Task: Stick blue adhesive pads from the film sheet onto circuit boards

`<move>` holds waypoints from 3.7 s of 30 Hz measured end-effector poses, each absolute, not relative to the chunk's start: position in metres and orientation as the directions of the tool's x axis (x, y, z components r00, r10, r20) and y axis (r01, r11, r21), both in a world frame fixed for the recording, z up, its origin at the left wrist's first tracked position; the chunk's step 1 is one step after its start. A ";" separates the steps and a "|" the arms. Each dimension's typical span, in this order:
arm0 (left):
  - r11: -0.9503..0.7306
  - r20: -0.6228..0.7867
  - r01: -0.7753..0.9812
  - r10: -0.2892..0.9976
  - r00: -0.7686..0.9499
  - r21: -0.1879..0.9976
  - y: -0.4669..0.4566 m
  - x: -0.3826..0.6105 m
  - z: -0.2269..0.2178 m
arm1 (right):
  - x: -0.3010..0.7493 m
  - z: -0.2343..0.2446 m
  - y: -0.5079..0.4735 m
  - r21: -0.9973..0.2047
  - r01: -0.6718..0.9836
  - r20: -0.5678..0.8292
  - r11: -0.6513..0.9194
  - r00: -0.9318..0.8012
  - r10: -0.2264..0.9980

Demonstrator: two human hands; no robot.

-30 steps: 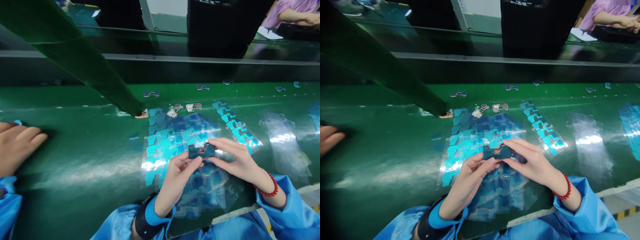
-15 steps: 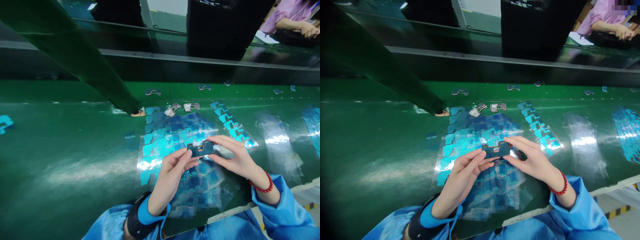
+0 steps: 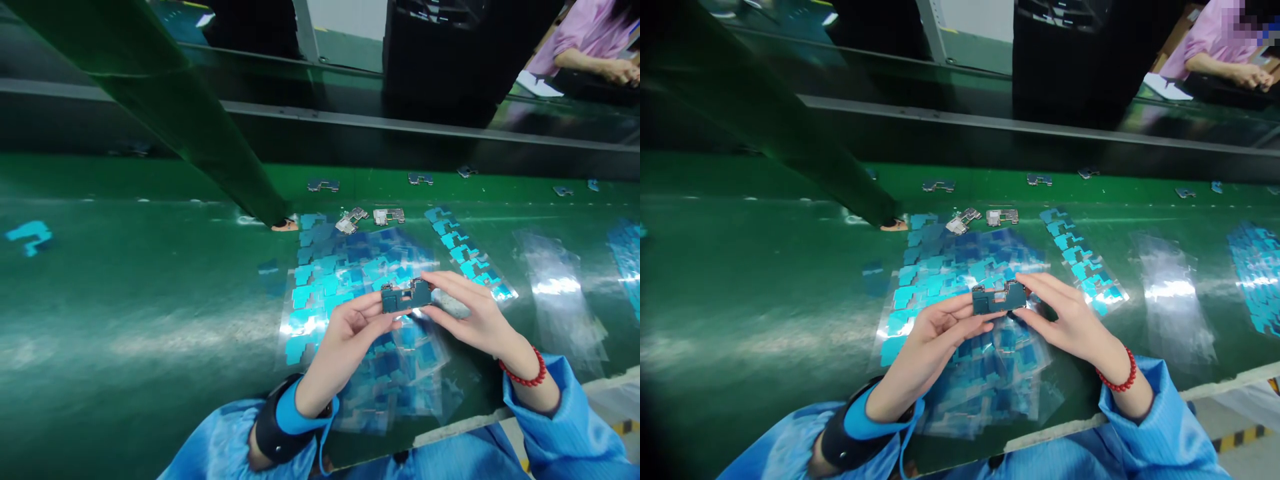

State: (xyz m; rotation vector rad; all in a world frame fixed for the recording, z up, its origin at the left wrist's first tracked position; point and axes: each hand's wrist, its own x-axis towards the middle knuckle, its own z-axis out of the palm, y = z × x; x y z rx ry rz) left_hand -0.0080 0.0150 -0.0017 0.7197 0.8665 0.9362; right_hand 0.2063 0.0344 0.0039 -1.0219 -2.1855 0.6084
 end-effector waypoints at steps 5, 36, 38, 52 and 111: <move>0.491 -0.456 -0.429 0.870 0.190 0.758 0.016 -0.006 -0.009 | 0.205 -0.004 0.035 -0.600 0.515 0.342 0.612 -0.526 0.778; 0.460 -0.404 -0.506 0.887 0.223 0.730 0.018 -0.005 -0.009 | 0.196 -0.040 0.246 -0.339 0.667 0.104 0.664 -0.675 0.731; 0.437 -0.398 -0.508 0.897 0.191 0.742 0.020 -0.006 -0.009 | 0.191 -0.039 0.249 -0.355 0.653 0.114 0.668 -0.680 0.725; 0.283 -0.349 -0.576 0.937 -0.005 0.767 0.029 -0.017 -0.004 | 0.193 0.007 0.182 -0.498 0.585 0.275 0.641 -0.594 0.756; 0.142 -0.190 -0.294 0.971 -0.142 0.945 0.037 -0.028 -0.006 | 0.167 0.014 0.047 -0.770 0.415 0.313 0.485 -0.417 0.853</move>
